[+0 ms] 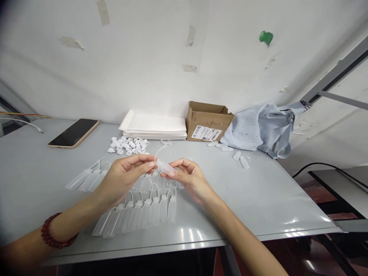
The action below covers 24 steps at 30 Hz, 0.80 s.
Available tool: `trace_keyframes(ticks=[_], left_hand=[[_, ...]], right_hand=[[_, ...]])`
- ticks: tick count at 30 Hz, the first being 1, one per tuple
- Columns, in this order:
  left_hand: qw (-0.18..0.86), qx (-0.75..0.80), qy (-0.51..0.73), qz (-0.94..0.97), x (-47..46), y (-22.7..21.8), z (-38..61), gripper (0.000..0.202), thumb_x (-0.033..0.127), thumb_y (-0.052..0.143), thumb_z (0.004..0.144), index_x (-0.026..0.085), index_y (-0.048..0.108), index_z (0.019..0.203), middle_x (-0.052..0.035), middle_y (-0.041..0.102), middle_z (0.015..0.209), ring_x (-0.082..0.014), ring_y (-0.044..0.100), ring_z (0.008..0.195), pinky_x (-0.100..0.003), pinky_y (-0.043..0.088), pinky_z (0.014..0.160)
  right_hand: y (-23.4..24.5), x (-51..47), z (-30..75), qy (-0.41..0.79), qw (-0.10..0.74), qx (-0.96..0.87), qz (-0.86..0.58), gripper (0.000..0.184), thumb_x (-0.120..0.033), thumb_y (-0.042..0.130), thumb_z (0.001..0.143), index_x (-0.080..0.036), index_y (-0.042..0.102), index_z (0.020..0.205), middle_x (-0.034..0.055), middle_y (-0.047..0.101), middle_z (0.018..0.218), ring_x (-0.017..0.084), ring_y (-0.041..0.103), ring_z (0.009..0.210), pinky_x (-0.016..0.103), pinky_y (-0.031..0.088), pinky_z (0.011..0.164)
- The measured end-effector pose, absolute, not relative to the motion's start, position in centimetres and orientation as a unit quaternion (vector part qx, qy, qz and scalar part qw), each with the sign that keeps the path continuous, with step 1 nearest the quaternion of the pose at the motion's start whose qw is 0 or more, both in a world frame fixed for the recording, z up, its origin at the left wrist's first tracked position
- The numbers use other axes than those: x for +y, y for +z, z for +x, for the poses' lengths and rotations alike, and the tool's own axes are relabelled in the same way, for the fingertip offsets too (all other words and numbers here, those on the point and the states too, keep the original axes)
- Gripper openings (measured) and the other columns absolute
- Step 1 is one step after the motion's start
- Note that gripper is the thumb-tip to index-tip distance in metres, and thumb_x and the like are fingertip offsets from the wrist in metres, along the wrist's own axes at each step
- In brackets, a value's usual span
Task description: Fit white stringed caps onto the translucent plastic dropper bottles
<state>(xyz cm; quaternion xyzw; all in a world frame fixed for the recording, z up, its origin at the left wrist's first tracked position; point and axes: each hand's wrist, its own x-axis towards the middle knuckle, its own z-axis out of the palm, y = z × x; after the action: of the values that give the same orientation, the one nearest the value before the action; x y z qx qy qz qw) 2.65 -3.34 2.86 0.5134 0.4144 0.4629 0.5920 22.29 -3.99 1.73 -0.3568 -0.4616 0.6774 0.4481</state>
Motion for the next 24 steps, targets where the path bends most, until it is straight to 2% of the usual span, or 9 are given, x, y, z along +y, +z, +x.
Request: trace_keyframes(ticks=[14, 19, 24], left_hand=[[0.516, 0.425, 0.452, 0.59, -3.81, 3.45, 2.64, 0.018, 0.034, 0.069, 0.079, 0.019, 0.072, 0.089, -0.0001, 0.071, 0.083, -0.0136, 0.065, 0.081, -0.022, 0.053, 0.076], [0.48, 0.417, 0.436, 0.637, -4.07, 3.38, 2.62, 0.015, 0.032, 0.065, 0.082, 0.019, 0.071, 0.088, -0.0003, 0.071, 0.086, -0.0141, 0.065, 0.081, -0.024, 0.052, 0.076], [0.435, 0.41, 0.43, 0.676, -4.04, 3.41, 2.61, 0.012, 0.028, 0.063, 0.083, 0.018, 0.069, 0.087, 0.0, 0.069, 0.08, -0.0133, 0.062, 0.075, -0.024, 0.05, 0.072]], right_hand=[[1.33, -3.91, 22.11, 0.654, 0.456, -0.48, -0.365, 0.02, -0.022, 0.078, 0.069, -0.02, 0.065, 0.083, 0.0012, 0.072, 0.084, 0.016, 0.07, 0.081, 0.03, 0.049, 0.079], [1.23, -3.86, 22.14, 0.66, 0.456, -0.481, -0.353, 0.018, -0.022, 0.077, 0.07, -0.02, 0.065, 0.084, 0.0019, 0.073, 0.085, 0.016, 0.069, 0.082, 0.029, 0.049, 0.078], [1.3, -4.0, 22.2, 0.669, 0.451, -0.477, -0.348, 0.018, -0.025, 0.076, 0.072, -0.018, 0.064, 0.083, 0.0036, 0.072, 0.082, 0.016, 0.069, 0.077, 0.029, 0.05, 0.076]])
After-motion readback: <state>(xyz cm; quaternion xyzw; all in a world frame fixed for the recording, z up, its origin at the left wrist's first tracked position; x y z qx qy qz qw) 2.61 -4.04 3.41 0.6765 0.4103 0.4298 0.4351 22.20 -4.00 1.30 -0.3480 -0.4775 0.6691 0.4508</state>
